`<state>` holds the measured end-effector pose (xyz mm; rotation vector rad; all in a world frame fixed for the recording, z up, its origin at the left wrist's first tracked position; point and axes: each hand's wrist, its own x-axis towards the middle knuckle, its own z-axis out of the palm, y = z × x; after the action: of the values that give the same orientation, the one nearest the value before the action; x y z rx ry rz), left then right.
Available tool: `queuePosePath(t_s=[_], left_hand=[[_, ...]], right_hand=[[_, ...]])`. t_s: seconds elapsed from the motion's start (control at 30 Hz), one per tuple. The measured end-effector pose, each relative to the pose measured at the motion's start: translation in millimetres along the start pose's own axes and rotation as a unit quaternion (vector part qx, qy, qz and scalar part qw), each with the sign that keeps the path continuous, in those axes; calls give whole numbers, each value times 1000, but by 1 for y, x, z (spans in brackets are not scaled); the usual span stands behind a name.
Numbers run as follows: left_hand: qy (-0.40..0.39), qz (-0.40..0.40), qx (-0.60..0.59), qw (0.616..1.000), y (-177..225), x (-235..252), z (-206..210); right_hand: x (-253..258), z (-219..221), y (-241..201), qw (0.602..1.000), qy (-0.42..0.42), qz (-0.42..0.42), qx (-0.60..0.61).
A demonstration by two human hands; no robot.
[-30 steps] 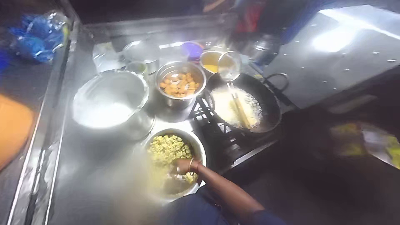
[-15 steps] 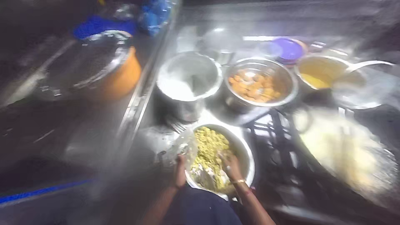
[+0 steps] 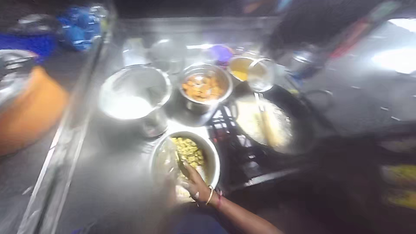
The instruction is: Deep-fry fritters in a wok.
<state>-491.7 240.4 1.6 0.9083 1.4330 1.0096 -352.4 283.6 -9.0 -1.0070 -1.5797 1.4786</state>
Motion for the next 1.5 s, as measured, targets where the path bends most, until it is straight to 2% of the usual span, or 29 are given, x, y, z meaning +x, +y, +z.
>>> queuePosePath(t_s=[0.07,0.1,0.17,0.23,0.27,0.33,0.4,0.5,0.6,0.77,0.87,0.93,1.0,1.07,1.1,1.13,1.17,1.2,1.23,1.3,1.37,1.5], left_hand=[[58,28,-134,989,-4,-1,7],[70,56,-191,977,-23,5,1],[25,107,-233,966,-42,15,-21],[-2,130,-275,953,-51,22,-36],[22,121,-285,951,-46,21,-37],[70,99,-280,952,-29,15,-35],[87,97,-315,940,-34,17,-39],[102,99,-286,948,-50,17,-46],[115,98,-272,950,-50,13,-42],[106,103,-290,946,-42,7,-37],[94,113,-288,946,-52,10,-49],[121,124,-296,939,-53,11,-54],[155,130,-285,937,-57,9,-61],[173,128,-275,937,-55,7,-68],[176,122,-274,938,-52,8,-70],[178,115,-273,938,-51,9,-71],[181,108,-270,940,-50,9,-71],[185,105,-264,941,-50,9,-71],[188,104,-264,940,-49,8,-70],[177,124,-269,938,-49,7,-72],[160,151,-279,935,-51,6,-76],[152,161,-292,931,-57,-1,-79]], right_hand=[[-2,-34,-26,999,6,37,-8],[-7,-55,-40,998,26,49,-28],[-21,-102,-62,992,81,4,-97],[-38,-157,-84,968,140,-50,-202],[-46,-183,-97,951,168,-45,-257],[-56,-238,-122,908,214,25,-360],[-55,-293,-131,855,253,119,-437],[-40,-360,-114,758,288,263,-523],[-31,-399,-83,702,271,331,-569],[-20,-402,-76,679,266,369,-576],[-40,-392,-96,687,317,301,-580],[-48,-367,-121,692,337,239,-592],[-51,-325,-137,736,317,145,-580],[-46,-276,-120,823,236,18,-516],[-38,-247,-104,871,164,-6,-463],[-25,-213,-84,905,77,11,-419],[-8,-175,-64,921,-24,66,-384],[13,-136,-39,913,-133,137,-362],[32,-97,-10,883,-234,195,-356],[62,-33,57,800,-382,243,-394],[78,8,110,745,-437,234,-446],[70,43,141,689,-481,258,-477]])
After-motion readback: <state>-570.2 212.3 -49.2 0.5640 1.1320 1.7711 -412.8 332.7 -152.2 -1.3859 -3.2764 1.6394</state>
